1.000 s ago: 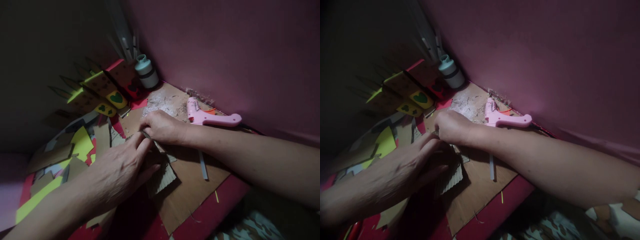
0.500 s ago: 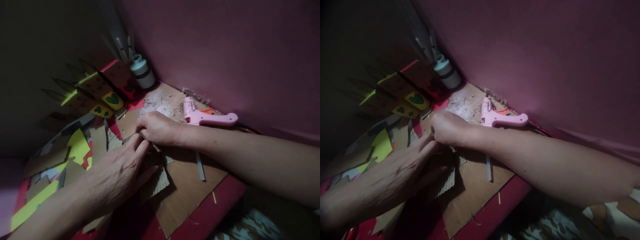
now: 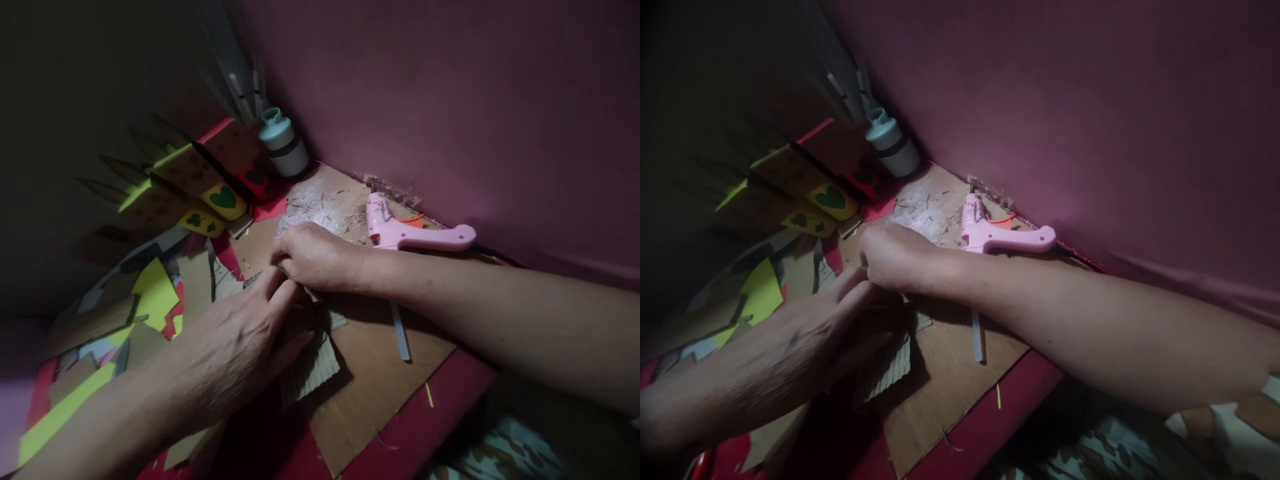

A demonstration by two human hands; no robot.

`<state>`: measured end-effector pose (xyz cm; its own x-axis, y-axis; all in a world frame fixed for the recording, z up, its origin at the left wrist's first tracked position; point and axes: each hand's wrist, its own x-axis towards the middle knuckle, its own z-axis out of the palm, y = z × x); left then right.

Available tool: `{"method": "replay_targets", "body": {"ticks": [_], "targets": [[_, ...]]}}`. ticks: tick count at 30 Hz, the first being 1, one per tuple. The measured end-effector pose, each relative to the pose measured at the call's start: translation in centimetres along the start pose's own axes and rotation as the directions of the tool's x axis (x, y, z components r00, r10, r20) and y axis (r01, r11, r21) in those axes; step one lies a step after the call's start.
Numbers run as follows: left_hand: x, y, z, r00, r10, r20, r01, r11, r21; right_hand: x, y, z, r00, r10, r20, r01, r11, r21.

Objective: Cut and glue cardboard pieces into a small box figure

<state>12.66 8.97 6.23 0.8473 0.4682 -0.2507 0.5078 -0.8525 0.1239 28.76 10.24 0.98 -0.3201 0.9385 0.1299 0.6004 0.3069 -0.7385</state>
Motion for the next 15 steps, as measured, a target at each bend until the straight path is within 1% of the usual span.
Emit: {"method": "replay_targets", "body": {"ticks": [3, 7, 11, 15], "targets": [[0.01, -0.24, 0.17, 1.0, 0.011, 0.01, -0.011, 1.0, -0.011, 0.05, 0.1, 0.02, 1.0, 0.003, 0.001, -0.003, 1.0, 0.014], [-0.04, -0.41, 0.44, 1.0, 0.01, -0.011, -0.01, 1.0, -0.014, 0.04, 0.07, -0.07, 1.0, 0.002, 0.001, -0.002, 1.0, 0.026], [0.05, -0.36, 0.42, 1.0, -0.005, 0.004, 0.005, 1.0, -0.001, -0.04, -0.1, -0.25, 1.0, 0.02, 0.005, -0.02, 0.999, 0.042], [0.19, -0.41, 0.39, 1.0, 0.013, -0.013, -0.013, 1.0, -0.01, -0.11, -0.21, -0.46, 0.999, 0.032, 0.007, -0.032, 0.997, 0.064]]}}
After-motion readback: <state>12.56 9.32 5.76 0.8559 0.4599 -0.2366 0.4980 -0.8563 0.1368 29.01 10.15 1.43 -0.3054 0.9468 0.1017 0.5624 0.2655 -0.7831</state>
